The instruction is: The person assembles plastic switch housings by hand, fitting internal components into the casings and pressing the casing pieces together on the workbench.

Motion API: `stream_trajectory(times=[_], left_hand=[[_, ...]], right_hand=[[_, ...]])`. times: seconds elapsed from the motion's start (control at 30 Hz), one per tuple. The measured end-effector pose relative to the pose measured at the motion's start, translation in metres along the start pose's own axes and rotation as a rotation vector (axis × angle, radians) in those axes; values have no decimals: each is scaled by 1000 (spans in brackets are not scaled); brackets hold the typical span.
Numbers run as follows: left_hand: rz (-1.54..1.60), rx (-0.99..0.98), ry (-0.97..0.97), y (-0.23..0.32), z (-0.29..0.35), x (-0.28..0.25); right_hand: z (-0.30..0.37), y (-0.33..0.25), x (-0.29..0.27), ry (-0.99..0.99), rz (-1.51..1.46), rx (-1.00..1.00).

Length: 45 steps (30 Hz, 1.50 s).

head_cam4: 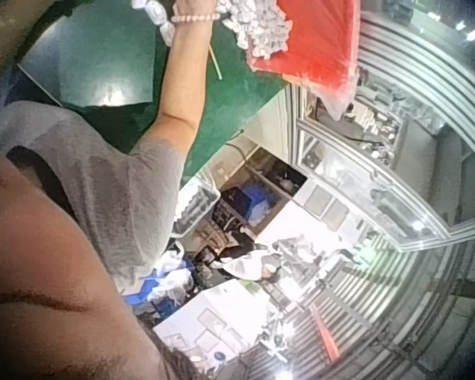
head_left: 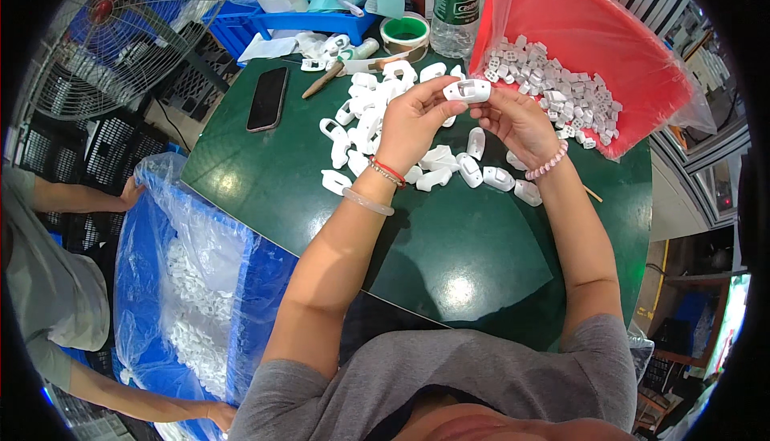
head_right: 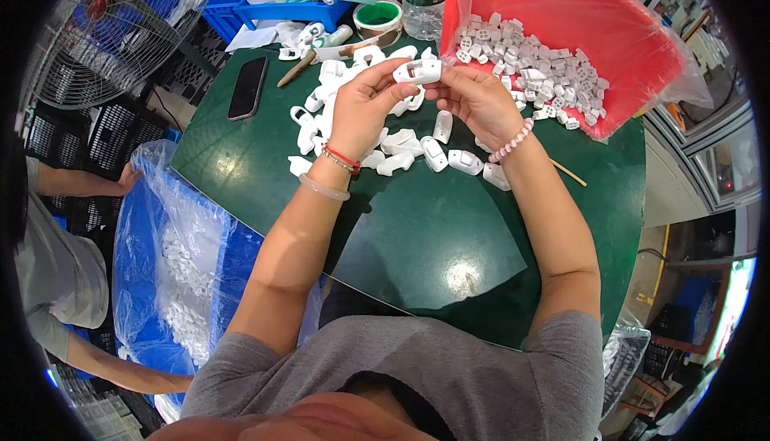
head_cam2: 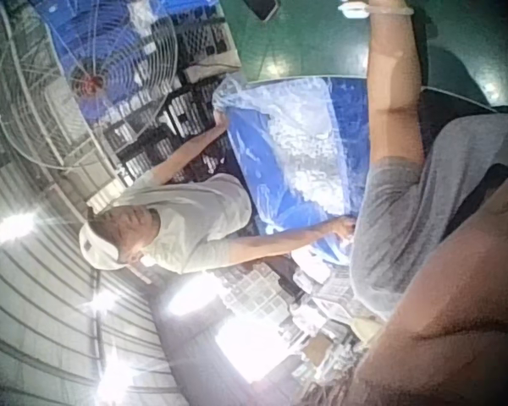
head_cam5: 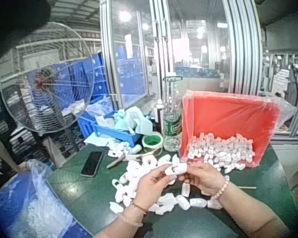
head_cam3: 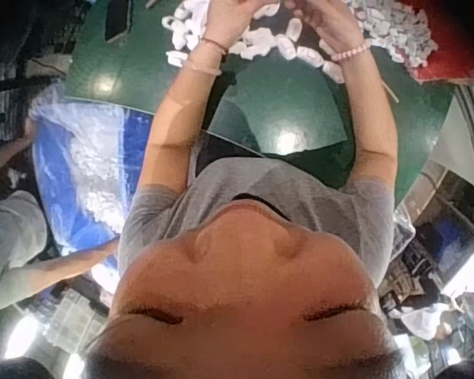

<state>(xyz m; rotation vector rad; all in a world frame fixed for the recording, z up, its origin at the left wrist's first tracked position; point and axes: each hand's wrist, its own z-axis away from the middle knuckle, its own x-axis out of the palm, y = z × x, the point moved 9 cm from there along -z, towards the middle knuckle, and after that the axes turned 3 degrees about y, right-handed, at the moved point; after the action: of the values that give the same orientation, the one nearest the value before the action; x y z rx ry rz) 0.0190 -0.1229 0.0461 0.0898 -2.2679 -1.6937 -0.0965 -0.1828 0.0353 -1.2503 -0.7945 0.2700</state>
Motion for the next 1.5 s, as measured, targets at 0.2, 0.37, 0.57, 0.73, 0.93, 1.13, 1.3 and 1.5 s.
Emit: stream_trajectory(times=[0.2, 0.37, 0.57, 0.73, 0.93, 1.13, 1.3, 1.5], left_hand=[[146, -6, -29, -1, -1, 5], [215, 2, -71, -2, -7, 12], [137, -5, -41, 5, -2, 1], [93, 138, -36, -6, -6, 8], [221, 88, -92, 8, 3, 2], [-51, 58, -64, 14, 6, 1], [276, 61, -73, 2, 3, 5], [151, 31, -116, -18, -12, 19]], right_hand=[[0, -3, 1, 19, -37, -38], [-1, -6, -5, 35, -30, -32], [-8, -4, 6, -54, 215, -134], [5, -9, 0, 4, 147, -97], [-2, -1, 4, -51, 0, -77], [-7, -3, -5, -32, 144, -151], [-1, -5, -3, -27, 189, -170], [4, -3, -30, -72, 180, -132]])
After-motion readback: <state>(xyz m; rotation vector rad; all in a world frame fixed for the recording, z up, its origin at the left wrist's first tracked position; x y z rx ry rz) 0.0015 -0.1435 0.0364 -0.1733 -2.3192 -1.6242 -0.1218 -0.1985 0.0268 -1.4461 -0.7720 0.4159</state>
